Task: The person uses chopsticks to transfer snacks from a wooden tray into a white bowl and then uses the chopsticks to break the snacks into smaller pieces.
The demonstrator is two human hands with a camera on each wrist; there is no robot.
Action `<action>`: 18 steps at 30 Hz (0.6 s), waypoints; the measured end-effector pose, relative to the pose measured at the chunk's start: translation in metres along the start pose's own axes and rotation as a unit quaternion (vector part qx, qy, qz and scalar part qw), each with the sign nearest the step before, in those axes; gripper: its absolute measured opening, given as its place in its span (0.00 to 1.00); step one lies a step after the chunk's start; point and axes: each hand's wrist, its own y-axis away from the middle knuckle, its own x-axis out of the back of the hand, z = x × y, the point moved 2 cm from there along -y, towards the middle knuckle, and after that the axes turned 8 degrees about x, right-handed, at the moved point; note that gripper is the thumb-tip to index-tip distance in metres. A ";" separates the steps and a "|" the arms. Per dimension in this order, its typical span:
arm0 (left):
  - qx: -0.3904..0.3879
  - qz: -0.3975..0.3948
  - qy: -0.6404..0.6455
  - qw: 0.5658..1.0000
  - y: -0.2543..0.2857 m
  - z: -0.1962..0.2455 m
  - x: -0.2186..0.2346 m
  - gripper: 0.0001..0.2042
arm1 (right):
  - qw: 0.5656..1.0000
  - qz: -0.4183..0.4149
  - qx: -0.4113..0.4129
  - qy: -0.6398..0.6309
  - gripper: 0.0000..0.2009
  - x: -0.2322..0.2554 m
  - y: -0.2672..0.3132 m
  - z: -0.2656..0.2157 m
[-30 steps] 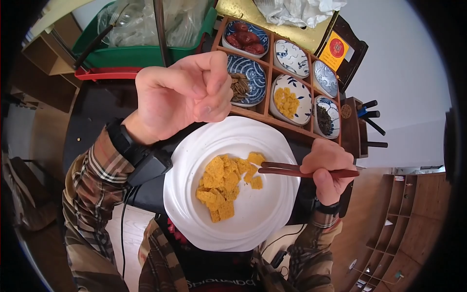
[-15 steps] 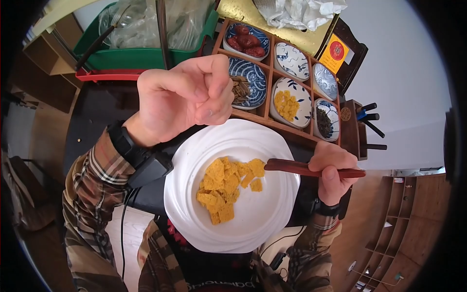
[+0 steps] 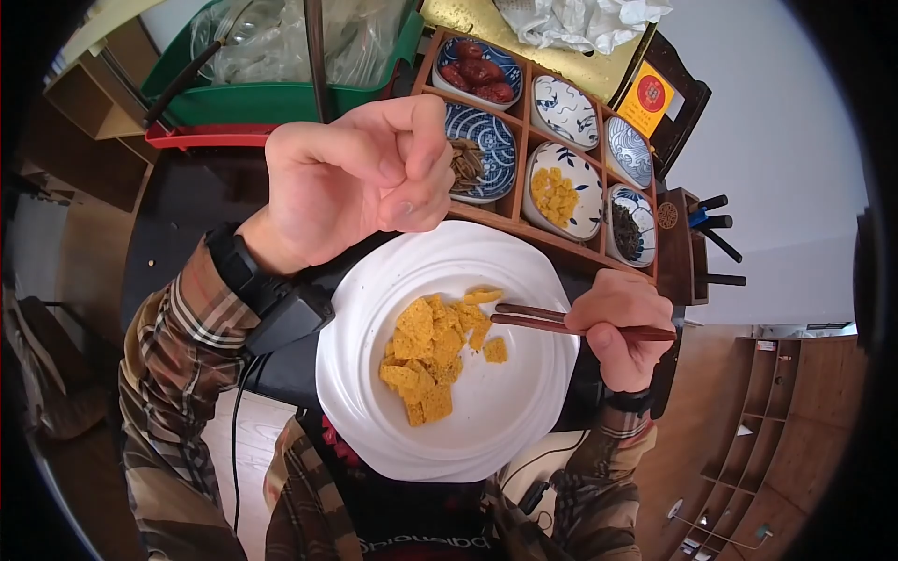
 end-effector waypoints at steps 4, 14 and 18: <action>-0.002 0.002 -0.003 1.000 0.000 0.000 0.000 0.02 | 1.000 -0.011 0.004 -0.007 0.04 -0.001 -0.002 0.001; 0.000 -0.004 0.000 1.000 0.000 -0.001 0.001 0.02 | 0.999 0.011 -0.027 -0.023 0.07 0.003 0.005 0.003; -0.002 -0.006 0.000 1.000 0.000 -0.001 0.001 0.02 | 0.995 0.092 -0.008 -0.046 0.11 0.000 0.008 0.004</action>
